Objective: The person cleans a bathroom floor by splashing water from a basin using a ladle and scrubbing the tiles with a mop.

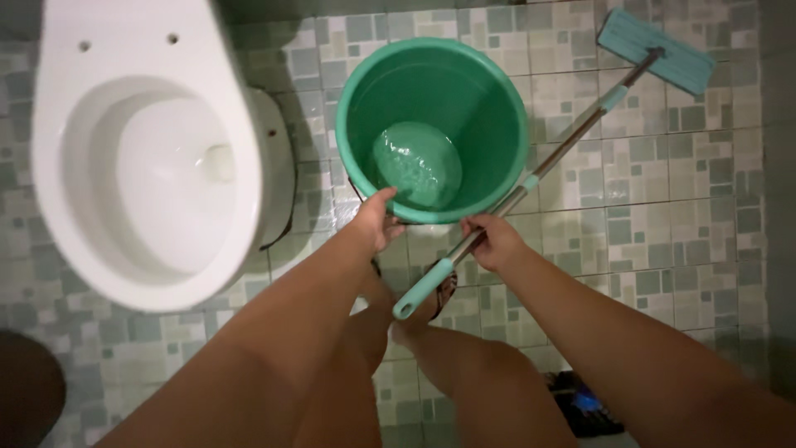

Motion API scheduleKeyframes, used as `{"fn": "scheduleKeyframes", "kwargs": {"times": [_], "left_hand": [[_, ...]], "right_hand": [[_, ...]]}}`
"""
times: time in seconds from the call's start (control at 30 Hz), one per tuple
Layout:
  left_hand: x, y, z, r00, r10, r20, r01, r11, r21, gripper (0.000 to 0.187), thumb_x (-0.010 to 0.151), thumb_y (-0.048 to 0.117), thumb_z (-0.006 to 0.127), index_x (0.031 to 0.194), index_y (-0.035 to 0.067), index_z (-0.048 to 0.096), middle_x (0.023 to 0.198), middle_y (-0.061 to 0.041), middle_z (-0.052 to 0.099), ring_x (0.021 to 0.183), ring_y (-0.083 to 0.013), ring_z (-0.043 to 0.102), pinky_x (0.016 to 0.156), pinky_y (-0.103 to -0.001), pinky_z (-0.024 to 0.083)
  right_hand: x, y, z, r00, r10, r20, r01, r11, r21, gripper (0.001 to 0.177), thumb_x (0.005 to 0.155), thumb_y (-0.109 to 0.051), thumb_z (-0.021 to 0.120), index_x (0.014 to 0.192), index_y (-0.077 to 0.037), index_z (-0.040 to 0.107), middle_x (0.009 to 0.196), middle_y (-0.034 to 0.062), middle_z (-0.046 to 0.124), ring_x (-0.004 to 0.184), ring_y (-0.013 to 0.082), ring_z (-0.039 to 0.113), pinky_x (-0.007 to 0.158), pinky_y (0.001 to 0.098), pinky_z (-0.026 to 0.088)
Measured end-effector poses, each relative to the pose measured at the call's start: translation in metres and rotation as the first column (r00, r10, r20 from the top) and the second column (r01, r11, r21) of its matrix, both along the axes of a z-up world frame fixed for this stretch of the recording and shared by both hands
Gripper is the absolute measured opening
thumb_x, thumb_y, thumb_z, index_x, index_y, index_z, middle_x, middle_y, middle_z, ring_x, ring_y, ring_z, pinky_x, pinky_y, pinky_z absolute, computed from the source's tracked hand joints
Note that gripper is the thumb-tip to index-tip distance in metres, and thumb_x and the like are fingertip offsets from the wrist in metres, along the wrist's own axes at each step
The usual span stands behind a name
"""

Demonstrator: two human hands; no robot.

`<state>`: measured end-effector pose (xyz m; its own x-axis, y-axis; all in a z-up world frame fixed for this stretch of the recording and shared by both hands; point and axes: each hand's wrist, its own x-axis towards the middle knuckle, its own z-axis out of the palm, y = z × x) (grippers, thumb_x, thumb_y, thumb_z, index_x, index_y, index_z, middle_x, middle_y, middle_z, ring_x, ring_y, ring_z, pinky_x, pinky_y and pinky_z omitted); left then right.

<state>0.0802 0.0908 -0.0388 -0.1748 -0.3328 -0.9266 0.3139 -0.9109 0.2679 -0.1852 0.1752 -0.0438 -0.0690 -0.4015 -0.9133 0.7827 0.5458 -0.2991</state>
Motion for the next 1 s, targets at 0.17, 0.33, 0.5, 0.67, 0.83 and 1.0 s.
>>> {"fn": "scheduleKeyframes", "kwargs": {"times": [0.17,0.33,0.5,0.67,0.83,1.0], "left_hand": [[0.036,0.041,0.02,0.999,0.004,-0.044,-0.001,0.998,0.067,0.077,0.09,0.043,0.067,0.154,0.019,0.032,0.157,-0.01,0.034,0.131,-0.0289,0.043,0.117,-0.054,0.033],[0.074,0.061,0.02,0.996,-0.018,-0.082,0.028,0.992,0.124,0.085,0.084,0.05,0.068,0.156,0.014,0.04,0.162,-0.014,0.036,0.13,-0.0263,0.044,0.119,-0.051,0.034],[0.099,0.076,0.038,0.999,-0.042,-0.028,0.045,0.991,0.127,0.092,0.087,0.054,0.06,0.163,0.017,0.025,0.168,-0.017,0.017,0.153,-0.0388,0.021,0.121,-0.055,0.022],[0.096,0.077,0.104,0.996,-0.009,-0.087,0.012,0.999,0.033,0.089,0.093,0.048,0.06,0.164,0.017,0.015,0.171,-0.011,0.015,0.157,-0.0331,0.019,0.124,-0.054,0.025],[0.072,0.065,0.227,0.96,-0.163,-0.226,0.116,0.971,-0.209,0.079,0.093,0.044,0.056,0.161,0.025,0.021,0.167,-0.007,0.03,0.153,-0.0303,0.028,0.122,-0.05,0.026],[0.063,0.072,0.367,0.878,-0.364,-0.311,0.189,0.861,-0.472,0.074,0.095,0.044,0.053,0.161,0.026,0.026,0.166,-0.005,0.034,0.15,-0.0293,0.032,0.119,-0.049,0.027]], "right_hand": [[0.027,0.023,0.023,0.999,0.028,-0.039,-0.027,0.999,0.032,0.021,0.097,0.0,0.057,0.117,0.005,0.054,0.102,0.0173,0.065,0.085,0.0238,0.065,0.07,0.0297,0.058],[0.054,0.027,0.035,0.998,0.045,-0.037,-0.038,0.986,0.161,0.022,0.099,0.001,0.053,0.119,0.008,0.045,0.107,0.0239,0.061,0.093,0.0334,0.068,0.073,0.0386,0.06],[0.078,0.036,0.058,0.986,-0.069,-0.15,0.098,0.975,0.198,0.02,0.101,-0.012,0.054,0.113,0.002,0.046,0.098,0.0205,0.062,0.086,0.0293,0.064,0.072,0.0391,0.06],[0.091,0.061,0.127,0.99,-0.048,-0.132,0.022,0.981,-0.192,0.016,0.098,-0.012,0.057,0.104,0.0,0.048,0.085,0.0146,0.06,0.077,0.0258,0.062,0.067,0.0421,0.059],[0.105,0.076,0.215,0.989,-0.019,-0.149,-0.034,0.938,-0.344,0.016,0.098,-0.009,0.057,0.107,0.003,0.054,0.09,0.0141,0.062,0.079,0.0229,0.064,0.07,0.0332,0.057],[0.106,0.09,0.34,0.974,-0.224,-0.027,0.212,0.951,-0.227,0.016,0.098,-0.01,0.057,0.102,-0.01,0.042,0.082,0.0034,0.049,0.068,0.0116,0.052,0.055,0.0246,0.047]]}}
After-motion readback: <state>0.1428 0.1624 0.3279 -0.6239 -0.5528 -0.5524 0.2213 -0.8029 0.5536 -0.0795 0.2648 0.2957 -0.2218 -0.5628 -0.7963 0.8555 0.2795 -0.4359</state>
